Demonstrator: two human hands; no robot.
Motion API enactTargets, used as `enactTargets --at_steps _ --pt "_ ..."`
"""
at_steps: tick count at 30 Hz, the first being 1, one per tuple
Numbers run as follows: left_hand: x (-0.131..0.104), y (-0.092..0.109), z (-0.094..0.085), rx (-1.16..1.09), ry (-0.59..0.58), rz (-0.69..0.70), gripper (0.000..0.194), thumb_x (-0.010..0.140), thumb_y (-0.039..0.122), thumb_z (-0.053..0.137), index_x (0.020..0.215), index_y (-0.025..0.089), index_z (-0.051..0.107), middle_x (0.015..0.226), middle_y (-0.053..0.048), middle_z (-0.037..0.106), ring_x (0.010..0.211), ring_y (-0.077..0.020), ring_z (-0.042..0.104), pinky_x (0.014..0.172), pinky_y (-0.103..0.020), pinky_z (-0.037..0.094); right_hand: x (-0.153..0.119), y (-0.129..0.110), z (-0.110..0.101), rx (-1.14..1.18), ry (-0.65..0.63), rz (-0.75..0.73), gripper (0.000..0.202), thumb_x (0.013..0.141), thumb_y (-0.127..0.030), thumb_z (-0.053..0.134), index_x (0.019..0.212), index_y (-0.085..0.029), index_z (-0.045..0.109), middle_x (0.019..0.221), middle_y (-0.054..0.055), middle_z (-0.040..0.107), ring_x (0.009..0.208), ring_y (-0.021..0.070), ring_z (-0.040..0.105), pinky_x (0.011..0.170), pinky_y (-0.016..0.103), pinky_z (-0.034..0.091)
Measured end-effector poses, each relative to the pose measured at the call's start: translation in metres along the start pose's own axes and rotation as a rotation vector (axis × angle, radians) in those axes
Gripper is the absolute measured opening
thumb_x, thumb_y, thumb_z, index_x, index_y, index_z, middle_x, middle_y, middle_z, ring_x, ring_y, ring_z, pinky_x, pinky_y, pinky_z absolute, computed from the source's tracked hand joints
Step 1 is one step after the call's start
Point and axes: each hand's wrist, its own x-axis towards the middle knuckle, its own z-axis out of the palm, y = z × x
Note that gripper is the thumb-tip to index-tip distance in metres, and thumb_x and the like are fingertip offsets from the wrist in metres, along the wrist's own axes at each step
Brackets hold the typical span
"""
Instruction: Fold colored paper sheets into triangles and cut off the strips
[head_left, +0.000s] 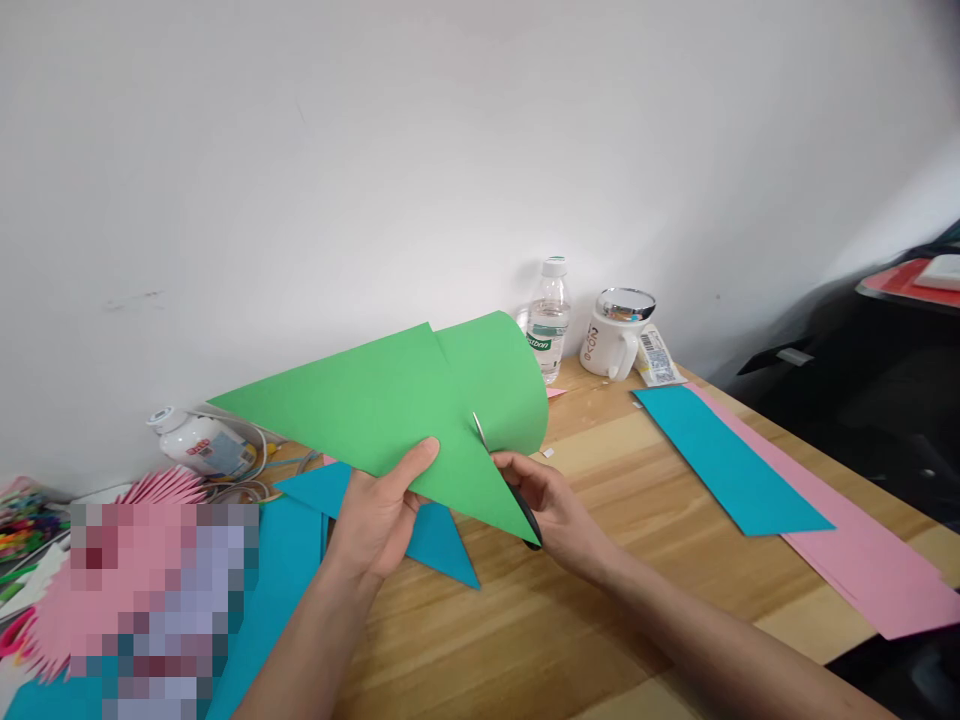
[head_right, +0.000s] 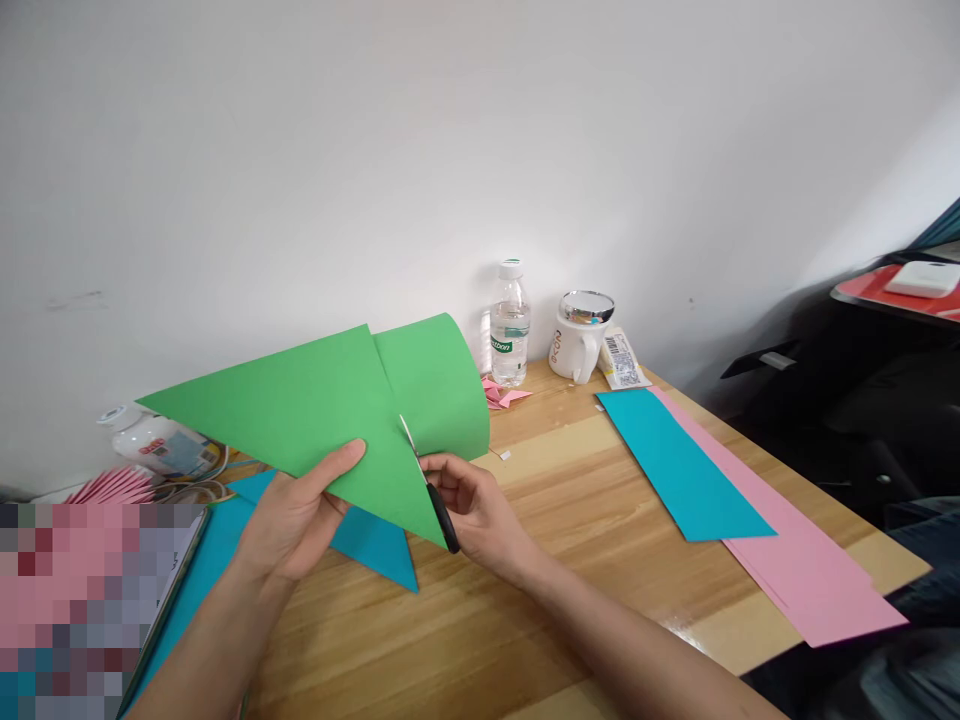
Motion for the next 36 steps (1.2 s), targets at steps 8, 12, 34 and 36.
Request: enactTargets --at_steps 8,12,34,36 --pt "-0.0012 0.0024 0.0023 -0.001 0.004 0.012 0.058 0.061 0.022 0.077 0.115 0.021 0.058 0.109 -0.007 0.067 0.104 -0.0266 0.06 0.076 -0.033 0.055 -0.0005 -0.0012 -0.0006 -0.02 -0.004 -0.004 0.04 0.067 -0.045 0.073 0.095 -0.021 0.058 0.091 0.005 0.067 0.083 0.0183 0.063 0.075 0.031 0.05" --pt "-0.0023 0.0012 0.0041 -0.008 0.035 0.019 0.064 0.059 0.021 0.078 0.119 0.022 0.055 0.109 -0.007 0.067 0.106 -0.0269 0.059 0.078 -0.034 0.054 -0.0001 -0.0003 -0.0007 0.011 -0.004 -0.003 0.041 0.064 -0.042 0.076 0.094 -0.021 0.059 0.09 0.005 0.067 0.08 0.0173 0.063 0.074 0.029 0.05" --pt "-0.0041 -0.0003 0.0059 -0.015 0.035 0.067 0.06 0.058 0.022 0.079 0.114 0.021 0.058 0.109 -0.007 0.067 0.106 -0.0265 0.059 0.083 -0.036 0.053 0.0012 0.0019 -0.0006 -0.021 0.041 -0.034 0.045 0.057 -0.049 0.078 0.089 -0.021 0.061 0.084 0.004 0.069 0.075 0.0172 0.064 0.07 0.029 0.051" --pt "-0.0038 -0.0006 0.0059 -0.02 0.04 0.062 0.063 0.057 0.022 0.079 0.116 0.021 0.057 0.108 -0.007 0.068 0.106 -0.0265 0.059 0.084 -0.036 0.052 0.0011 0.002 -0.0006 -0.014 0.044 -0.037 0.045 0.057 -0.048 0.078 0.089 -0.021 0.061 0.084 0.004 0.069 0.074 0.0168 0.064 0.069 0.028 0.051"
